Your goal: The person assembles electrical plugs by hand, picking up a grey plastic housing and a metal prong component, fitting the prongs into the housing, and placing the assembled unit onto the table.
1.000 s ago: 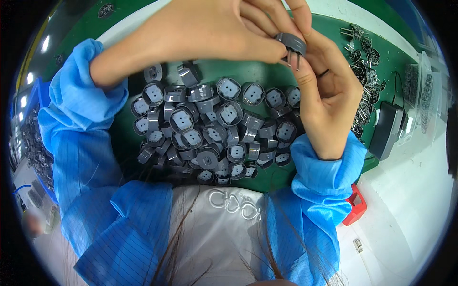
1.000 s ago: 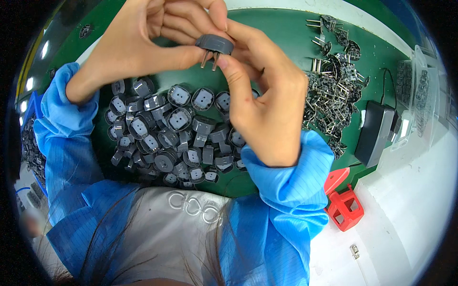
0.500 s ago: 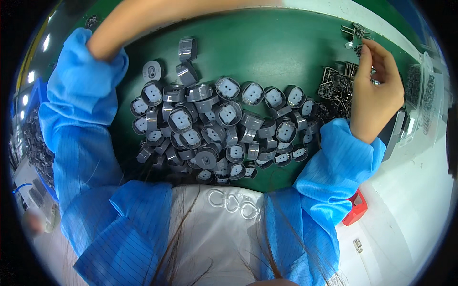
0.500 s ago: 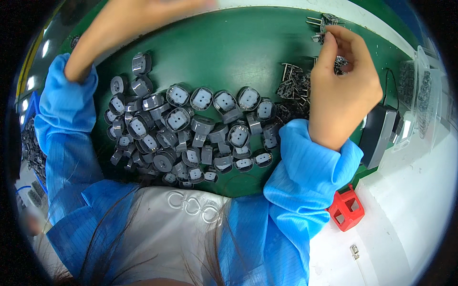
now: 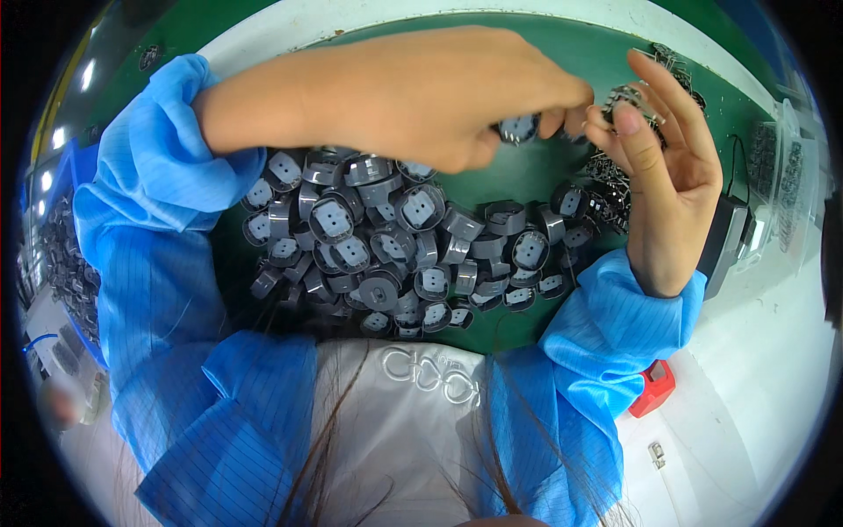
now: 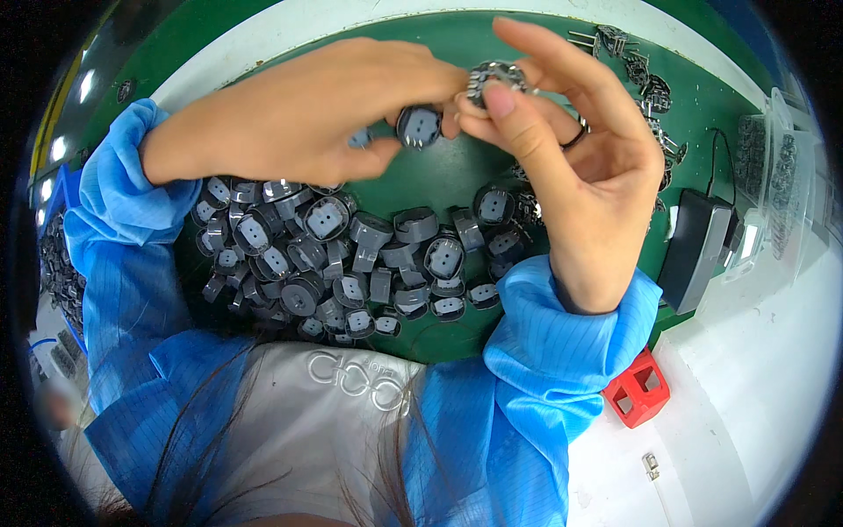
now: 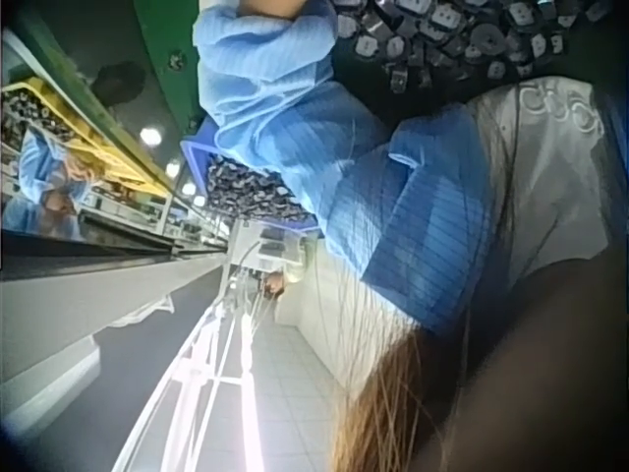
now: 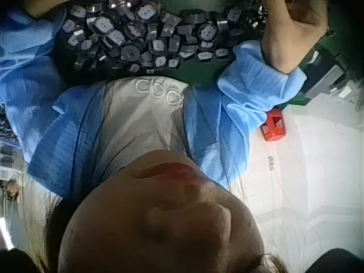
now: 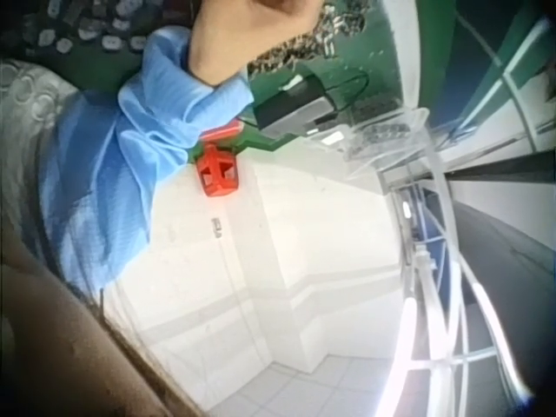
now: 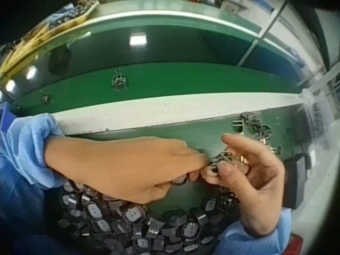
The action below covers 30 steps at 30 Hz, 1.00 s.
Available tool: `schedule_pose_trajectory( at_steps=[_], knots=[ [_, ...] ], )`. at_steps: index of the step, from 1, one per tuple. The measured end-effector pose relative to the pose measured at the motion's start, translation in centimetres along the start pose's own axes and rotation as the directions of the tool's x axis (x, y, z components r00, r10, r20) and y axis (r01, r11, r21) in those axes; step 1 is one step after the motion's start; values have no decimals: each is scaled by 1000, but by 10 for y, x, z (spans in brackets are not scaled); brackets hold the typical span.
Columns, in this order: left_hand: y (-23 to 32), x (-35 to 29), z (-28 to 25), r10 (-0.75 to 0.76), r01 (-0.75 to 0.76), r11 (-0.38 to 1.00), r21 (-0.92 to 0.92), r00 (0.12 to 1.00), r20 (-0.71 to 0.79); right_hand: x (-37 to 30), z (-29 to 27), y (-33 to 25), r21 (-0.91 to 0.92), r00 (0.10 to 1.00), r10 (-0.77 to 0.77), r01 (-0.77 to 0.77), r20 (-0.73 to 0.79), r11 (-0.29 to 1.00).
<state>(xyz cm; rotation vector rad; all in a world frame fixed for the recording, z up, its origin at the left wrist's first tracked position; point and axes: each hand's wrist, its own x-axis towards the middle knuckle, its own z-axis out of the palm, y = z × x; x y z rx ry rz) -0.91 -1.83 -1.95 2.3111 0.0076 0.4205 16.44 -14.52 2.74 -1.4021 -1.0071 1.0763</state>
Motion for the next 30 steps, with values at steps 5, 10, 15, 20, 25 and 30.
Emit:
schedule_pose_trajectory(
  at_steps=[5, 10, 15, 20, 25, 30],
  knots=[
    [1, 10, -36, 51, -51, 999, -3, 984, 170, 2, -1, 4, -102, 982, -151, 140, -110, 985],
    [15, 6, -24, -71, 70, 997, 31, 996, 53, 1, -3, 8, -199, 967, -198, 165, -160, 966],
    [5, 5, -16, -225, 226, 974, 1, 968, 116, 1, 3, 4, -449, 962, -239, 156, -135, 880],
    [-9, 6, -10, -60, 40, 992, -123, 985, -159, -2, 14, 3, -408, 965, -158, 61, -209, 911],
    [-5, 8, -20, -44, 53, 994, 98, 995, -92, 1, 14, 12, -375, 963, -230, 163, -141, 913],
    [11, 13, -27, -138, 110, 934, -340, 989, -60, 3, 14, 18, -598, 912, -409, 311, -31, 738]
  ],
)
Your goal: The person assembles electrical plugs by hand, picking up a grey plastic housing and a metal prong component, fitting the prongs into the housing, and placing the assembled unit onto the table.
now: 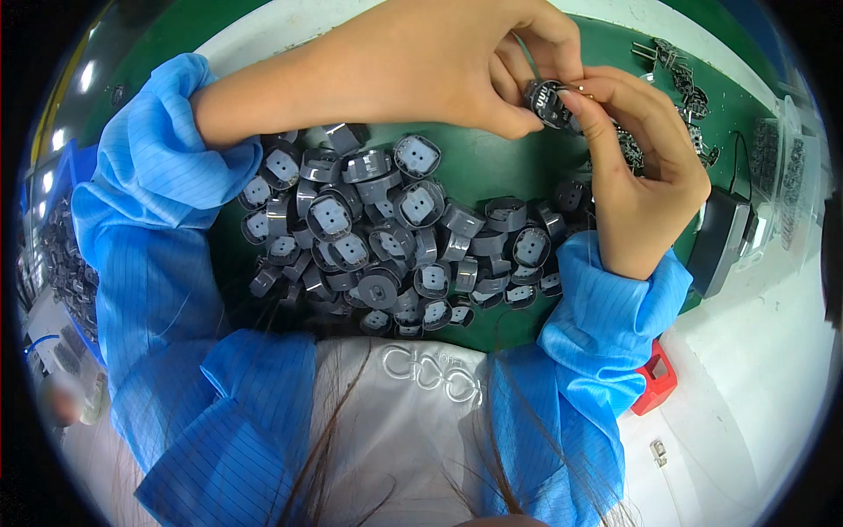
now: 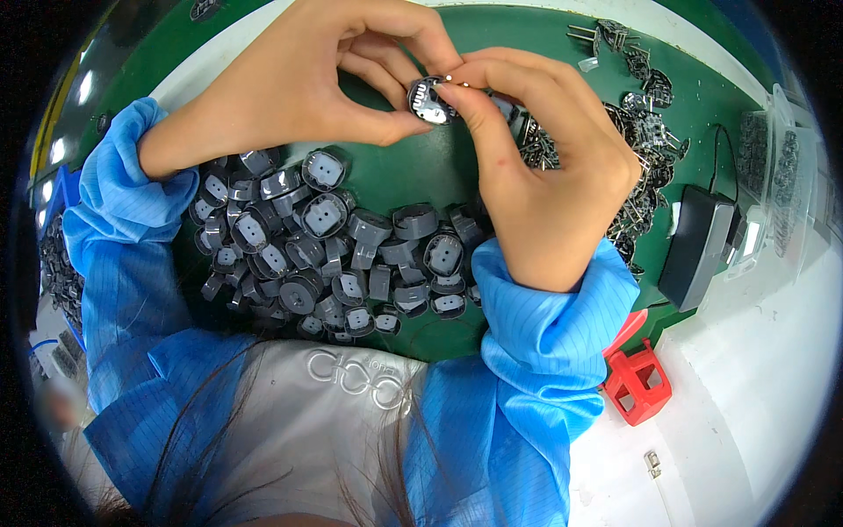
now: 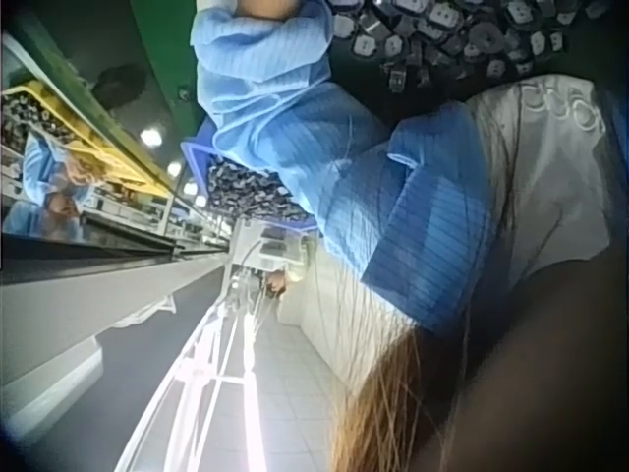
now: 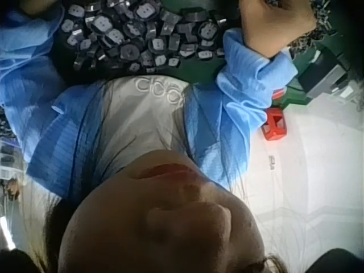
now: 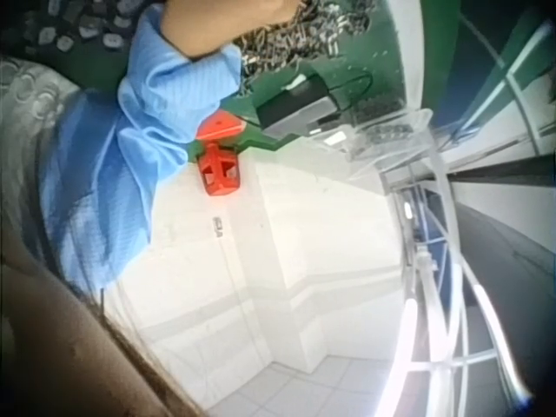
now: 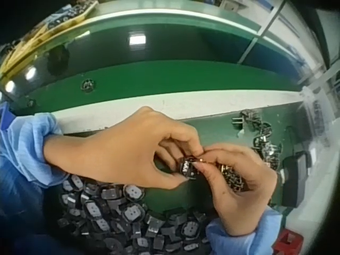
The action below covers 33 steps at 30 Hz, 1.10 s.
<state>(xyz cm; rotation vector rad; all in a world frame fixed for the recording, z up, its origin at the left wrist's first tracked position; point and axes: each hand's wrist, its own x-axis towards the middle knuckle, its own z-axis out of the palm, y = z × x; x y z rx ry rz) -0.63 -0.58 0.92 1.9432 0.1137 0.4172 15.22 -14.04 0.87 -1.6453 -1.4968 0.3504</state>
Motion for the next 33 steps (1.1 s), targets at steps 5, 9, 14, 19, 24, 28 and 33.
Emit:
schedule_pose_trajectory(
  at_steps=[5, 9, 14, 19, 24, 28, 33],
  knots=[
    [2, -1, 0, -260, 270, 921, -281, 963, 72, -1, 3, -6, -42, 999, -24, 23, -28, 999],
    [6, 4, -4, -313, 327, 904, -275, 945, 92, -5, 5, -5, -90, 989, -81, 70, -121, 993],
    [3, 0, -5, -299, 316, 938, -145, 946, 123, -5, 9, -17, -297, 975, -200, 163, -96, 941],
    [-8, 2, -2, 241, -250, 943, -218, 968, -69, 0, 11, -18, -234, 965, -256, 236, -59, 943],
    [13, 11, -19, -355, 339, 912, -232, 934, -28, 2, 10, -40, 404, 777, 568, -627, 269, 666],
    [18, 20, -48, -332, 366, 914, 178, 923, -195, 10, -19, 13, -249, 985, -52, 10, -164, 968],
    [-32, 11, -87, -281, 345, 785, 515, 939, -200, 24, -21, 58, -561, 981, -146, 50, -127, 826]
  ],
)
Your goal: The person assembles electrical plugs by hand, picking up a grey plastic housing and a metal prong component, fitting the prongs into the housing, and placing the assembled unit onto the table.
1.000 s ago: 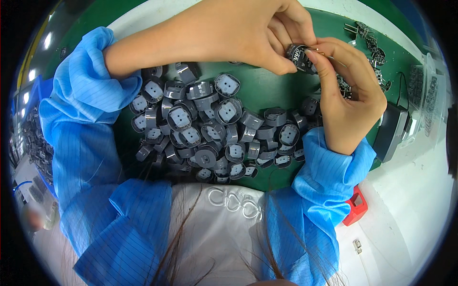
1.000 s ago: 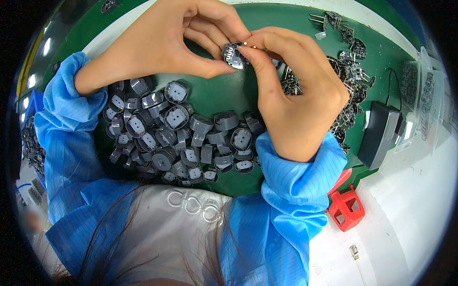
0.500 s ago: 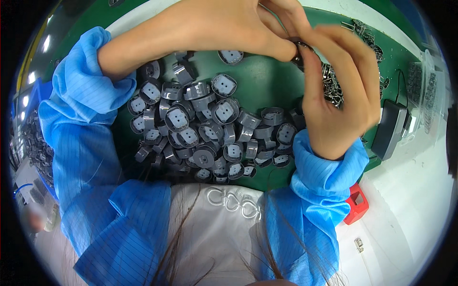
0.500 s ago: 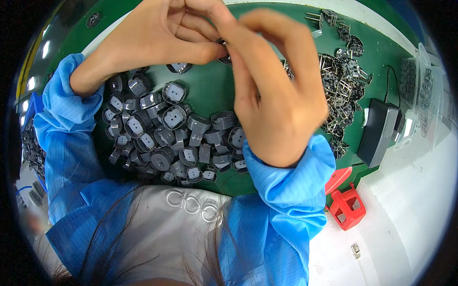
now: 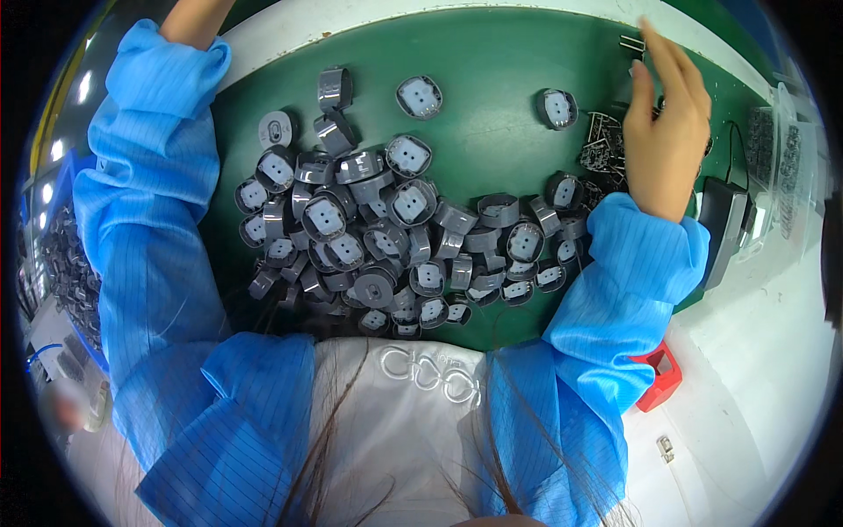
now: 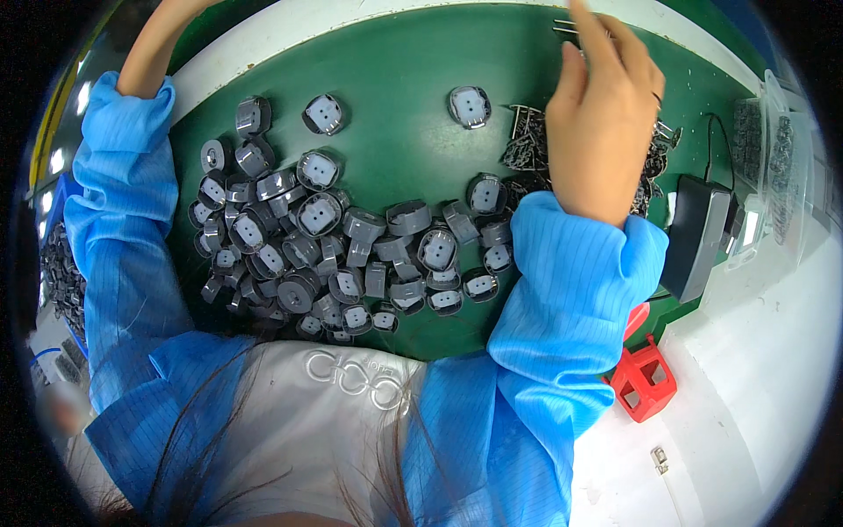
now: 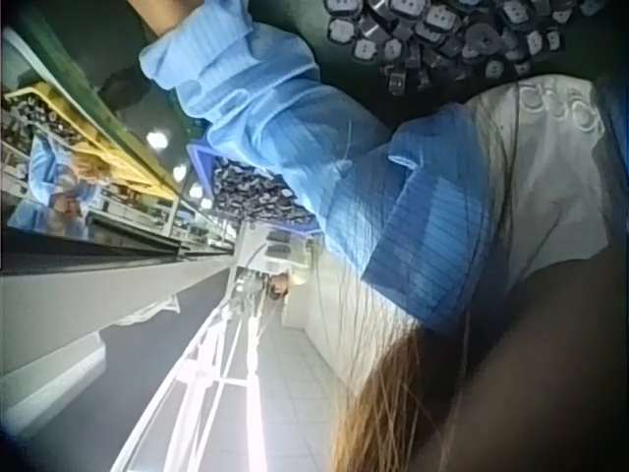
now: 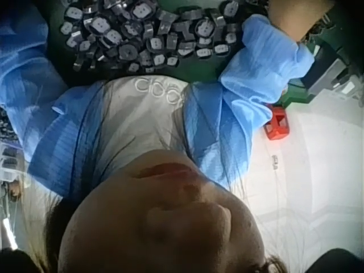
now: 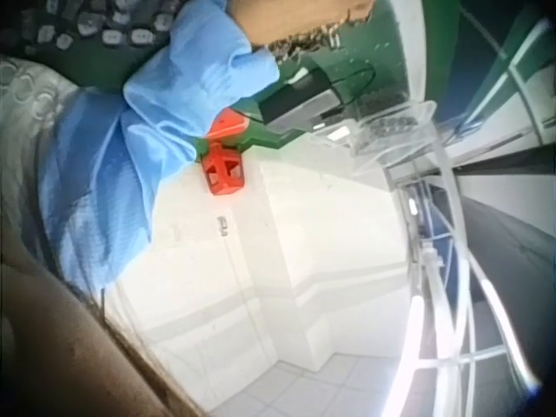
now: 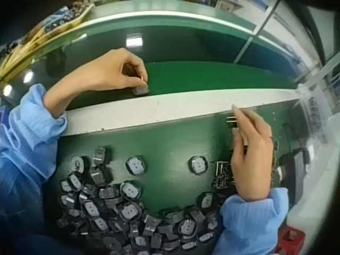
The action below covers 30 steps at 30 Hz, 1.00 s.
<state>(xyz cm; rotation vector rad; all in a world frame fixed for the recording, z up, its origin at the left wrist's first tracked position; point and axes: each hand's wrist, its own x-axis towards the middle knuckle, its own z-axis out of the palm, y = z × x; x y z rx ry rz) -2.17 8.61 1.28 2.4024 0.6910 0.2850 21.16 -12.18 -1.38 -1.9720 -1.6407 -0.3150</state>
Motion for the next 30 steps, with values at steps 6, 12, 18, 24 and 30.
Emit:
schedule_pose_trajectory(
  at_steps=[6, 12, 18, 24, 30],
  knots=[
    [20, -13, 25, 361, -292, 885, 362, 923, -137, -4, -3, -7, -70, 993, 70, -63, 95, 996],
    [16, -13, 14, 287, -270, 945, 187, 955, -71, -1, -6, -16, 34, 992, 98, -101, 85, 994],
    [-21, -1, 10, 382, -226, 843, 489, 891, -246, -4, -5, -18, 48, 994, 94, -97, 62, 994],
    [6, -20, 14, 250, -170, 797, 579, 967, -59, -4, -9, -17, 104, 990, 138, -139, 17, 985],
    [7, -24, 22, 326, -95, 721, 686, 920, -216, -4, -15, -21, 214, 967, 252, -239, -35, 947]
  ],
)
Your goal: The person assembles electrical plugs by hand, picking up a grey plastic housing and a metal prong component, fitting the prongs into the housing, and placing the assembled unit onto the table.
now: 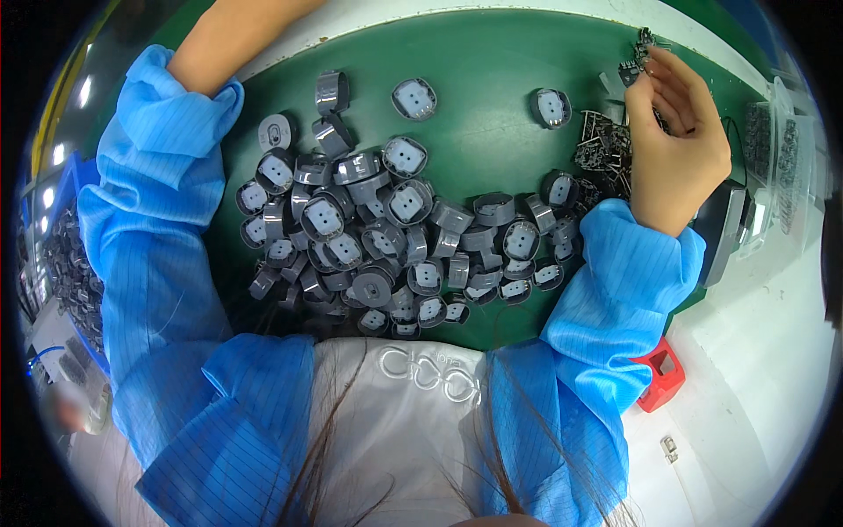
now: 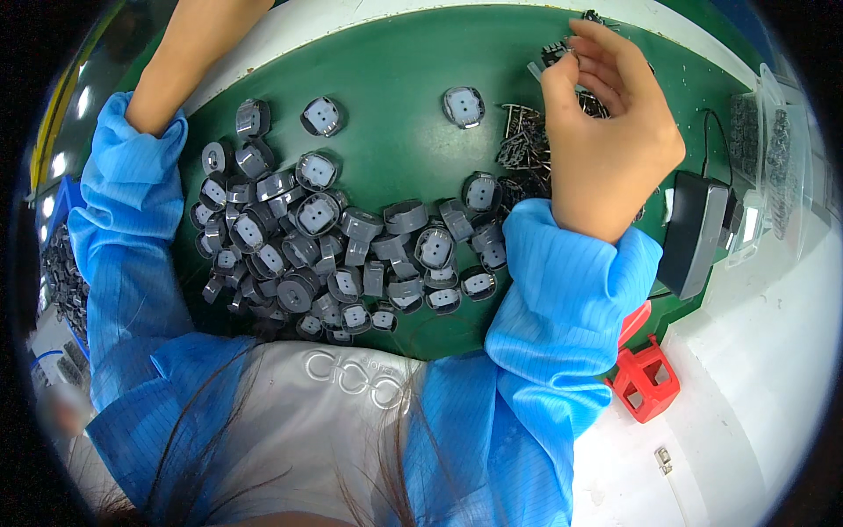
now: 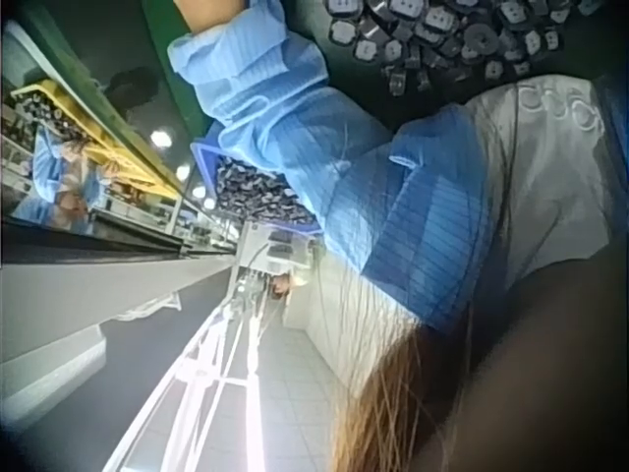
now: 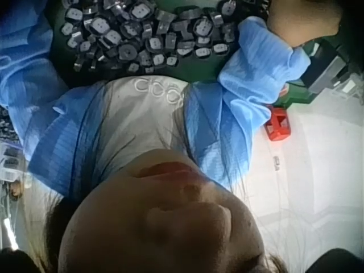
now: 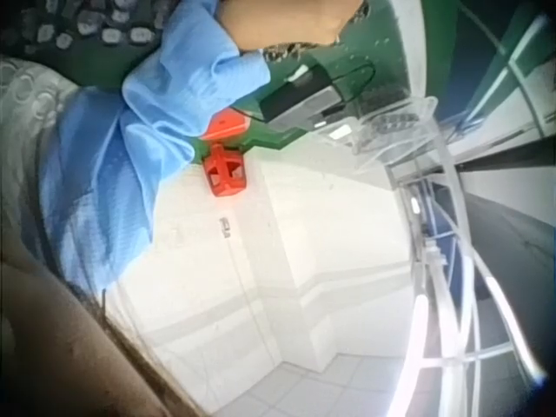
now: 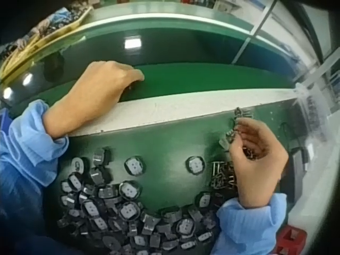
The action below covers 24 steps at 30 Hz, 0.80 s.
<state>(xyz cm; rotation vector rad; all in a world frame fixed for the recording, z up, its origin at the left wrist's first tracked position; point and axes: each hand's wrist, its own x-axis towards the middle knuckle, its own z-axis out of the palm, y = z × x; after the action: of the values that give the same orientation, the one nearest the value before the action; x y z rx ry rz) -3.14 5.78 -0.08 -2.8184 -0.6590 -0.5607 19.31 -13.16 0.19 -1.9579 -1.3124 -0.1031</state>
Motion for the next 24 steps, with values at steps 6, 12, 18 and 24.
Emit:
schedule_pose_trajectory(
  at_steps=[6, 12, 18, 24],
  knots=[
    [47, 15, -17, 227, -236, 676, -698, 968, -107, 1, -14, -14, 544, 983, 124, -176, 132, 820],
    [102, 17, 3, 218, 24, 684, -729, 947, 236, -3, -13, -17, 669, 976, 178, -218, 129, 710],
    [56, 36, -11, 591, 16, 443, -896, 747, 305, -4, -18, -14, 646, 976, 132, -216, 176, 733],
    [74, 17, 3, 189, -65, 581, -811, 980, 57, -6, -18, -24, 613, 943, 159, -311, 291, 726]
  ],
)
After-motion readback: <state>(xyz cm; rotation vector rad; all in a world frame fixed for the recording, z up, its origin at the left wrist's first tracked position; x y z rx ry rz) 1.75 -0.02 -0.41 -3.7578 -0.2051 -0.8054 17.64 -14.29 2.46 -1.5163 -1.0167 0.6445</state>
